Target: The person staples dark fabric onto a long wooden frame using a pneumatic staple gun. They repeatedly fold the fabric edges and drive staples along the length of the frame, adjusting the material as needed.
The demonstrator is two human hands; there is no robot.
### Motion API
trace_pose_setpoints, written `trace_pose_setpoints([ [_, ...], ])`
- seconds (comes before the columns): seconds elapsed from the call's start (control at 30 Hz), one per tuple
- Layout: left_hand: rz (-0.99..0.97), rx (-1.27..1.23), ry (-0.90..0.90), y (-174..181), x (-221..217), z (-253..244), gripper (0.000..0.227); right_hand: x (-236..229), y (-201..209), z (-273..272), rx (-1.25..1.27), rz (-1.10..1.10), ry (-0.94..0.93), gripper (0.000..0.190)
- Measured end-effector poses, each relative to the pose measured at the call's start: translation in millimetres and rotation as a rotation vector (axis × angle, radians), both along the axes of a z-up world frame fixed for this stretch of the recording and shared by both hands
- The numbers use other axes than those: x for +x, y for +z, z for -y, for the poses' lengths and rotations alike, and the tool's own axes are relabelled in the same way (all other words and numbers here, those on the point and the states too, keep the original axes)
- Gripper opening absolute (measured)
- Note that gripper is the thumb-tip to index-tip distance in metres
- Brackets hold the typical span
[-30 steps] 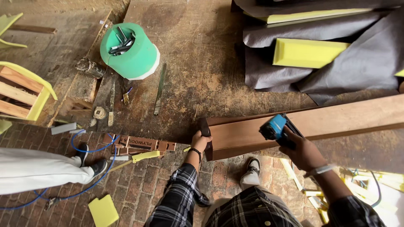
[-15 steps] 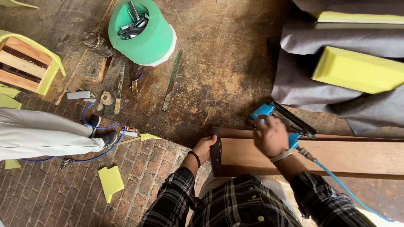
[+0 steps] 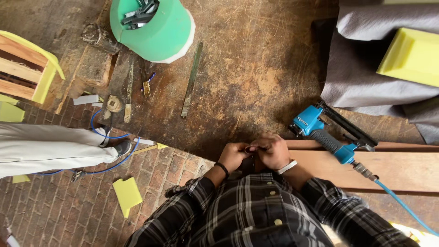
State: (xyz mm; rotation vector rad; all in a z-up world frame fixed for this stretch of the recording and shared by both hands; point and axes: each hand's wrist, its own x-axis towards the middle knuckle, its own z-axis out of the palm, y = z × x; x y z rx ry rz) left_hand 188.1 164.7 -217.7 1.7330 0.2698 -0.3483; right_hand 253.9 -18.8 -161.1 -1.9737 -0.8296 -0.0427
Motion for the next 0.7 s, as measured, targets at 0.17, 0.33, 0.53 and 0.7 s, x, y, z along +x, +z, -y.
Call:
trace_pose_setpoints([
  [0.17, 0.245, 0.334, -0.189, 33, -4, -14, 0.029, 2, 0, 5, 0.028, 0.029, 0.182, 0.021],
  [0.33, 0.040, -0.097, -0.299, 42, -8, -37, 0.062, 3, -1, 15, 0.016, 0.106, 0.262, 0.021],
  [0.53, 0.040, 0.082, -0.236, 6, 7, -34, 0.030, 5, -11, 2, -0.044, -0.085, -0.024, 0.017],
  [0.7, 0.038, -0.014, -0.141, -2, 18, -28, 0.024, 20, -10, -8, -0.145, -0.409, -0.014, 0.019],
])
